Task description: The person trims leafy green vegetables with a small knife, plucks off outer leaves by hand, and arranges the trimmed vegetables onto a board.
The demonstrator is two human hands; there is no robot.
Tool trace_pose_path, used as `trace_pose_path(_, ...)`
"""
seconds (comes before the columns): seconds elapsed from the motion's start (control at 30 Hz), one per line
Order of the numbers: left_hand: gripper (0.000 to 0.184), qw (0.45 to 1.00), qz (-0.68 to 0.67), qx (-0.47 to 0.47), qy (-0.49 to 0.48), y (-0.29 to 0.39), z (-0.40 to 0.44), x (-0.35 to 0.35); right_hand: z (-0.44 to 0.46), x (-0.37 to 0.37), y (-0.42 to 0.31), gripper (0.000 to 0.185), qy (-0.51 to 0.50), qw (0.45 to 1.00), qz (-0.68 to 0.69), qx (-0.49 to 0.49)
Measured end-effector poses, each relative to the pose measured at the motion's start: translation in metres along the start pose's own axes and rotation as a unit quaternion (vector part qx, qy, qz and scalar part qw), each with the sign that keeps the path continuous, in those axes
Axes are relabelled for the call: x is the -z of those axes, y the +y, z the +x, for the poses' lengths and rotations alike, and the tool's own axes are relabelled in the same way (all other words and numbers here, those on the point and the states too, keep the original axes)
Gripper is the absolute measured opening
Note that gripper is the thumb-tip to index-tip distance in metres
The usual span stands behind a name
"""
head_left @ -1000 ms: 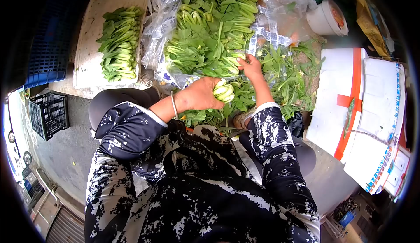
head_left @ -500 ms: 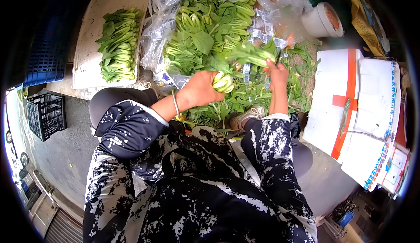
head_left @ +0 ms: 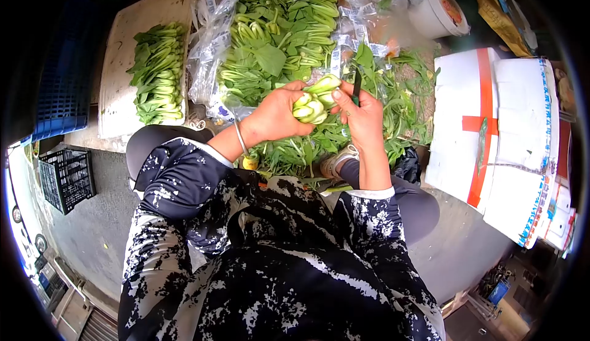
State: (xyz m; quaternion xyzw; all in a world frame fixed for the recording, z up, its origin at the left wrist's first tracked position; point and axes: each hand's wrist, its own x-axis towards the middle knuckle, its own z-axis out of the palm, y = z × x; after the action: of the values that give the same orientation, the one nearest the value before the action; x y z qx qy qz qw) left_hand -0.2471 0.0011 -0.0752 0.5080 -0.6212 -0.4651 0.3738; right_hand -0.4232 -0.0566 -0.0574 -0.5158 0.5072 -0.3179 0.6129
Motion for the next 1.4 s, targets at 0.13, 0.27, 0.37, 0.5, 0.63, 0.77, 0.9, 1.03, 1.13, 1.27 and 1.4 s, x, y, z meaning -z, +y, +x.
trace_pose_path(0.13,0.025,0.989,-0.148,0.012,0.014,-0.001,-0.001,-0.002,-0.018,0.006,-0.009,0.041,-0.006,0.998,0.053,0.038)
trace_pose_path(0.27,0.025,0.99,-0.14,-0.01,-0.007,0.008,0.0,-0.001,-0.032,0.007,0.002,0.044,-0.063,0.994,0.078,0.052)
trace_pose_path(0.37,0.025,0.992,-0.128,-0.017,-0.016,0.009,-0.001,-0.001,-0.039,0.007,0.0,0.042,-0.056,0.995,0.055,0.057)
trace_pose_path(0.5,0.025,0.992,-0.124,0.002,-0.027,0.009,0.0,-0.001,-0.038,0.008,0.007,0.039,-0.033,0.997,0.024,0.071)
trace_pose_path(0.63,0.025,0.985,-0.156,0.052,-0.048,0.016,-0.002,-0.001,-0.036,0.012,0.016,0.035,-0.006,0.997,0.014,0.08)
trace_pose_path(0.77,0.025,0.986,-0.148,0.055,-0.06,0.014,0.001,-0.002,-0.038,0.007,0.024,0.03,0.06,0.985,-0.055,0.153)
trace_pose_path(0.9,0.026,0.996,-0.072,-0.013,-0.051,0.005,0.003,-0.006,-0.037,0.006,0.031,0.028,0.092,0.973,-0.083,0.195)
trace_pose_path(1.03,0.024,0.998,-0.045,-0.041,-0.026,0.008,0.002,-0.008,-0.037,0.025,0.031,0.028,0.096,0.952,-0.213,0.197)
trace_pose_path(1.13,0.023,0.998,-0.043,-0.033,-0.032,0.009,0.001,-0.007,-0.035,0.034,0.03,0.03,0.137,0.959,-0.159,0.193)
trace_pose_path(1.27,0.025,0.976,-0.166,0.057,-0.13,0.009,0.001,-0.001,-0.034,0.037,0.025,0.037,0.001,0.996,-0.018,0.084)
trace_pose_path(1.4,0.027,0.927,-0.284,0.125,-0.211,0.017,0.0,0.008,-0.036,0.039,0.002,0.041,-0.108,0.993,-0.004,0.037)
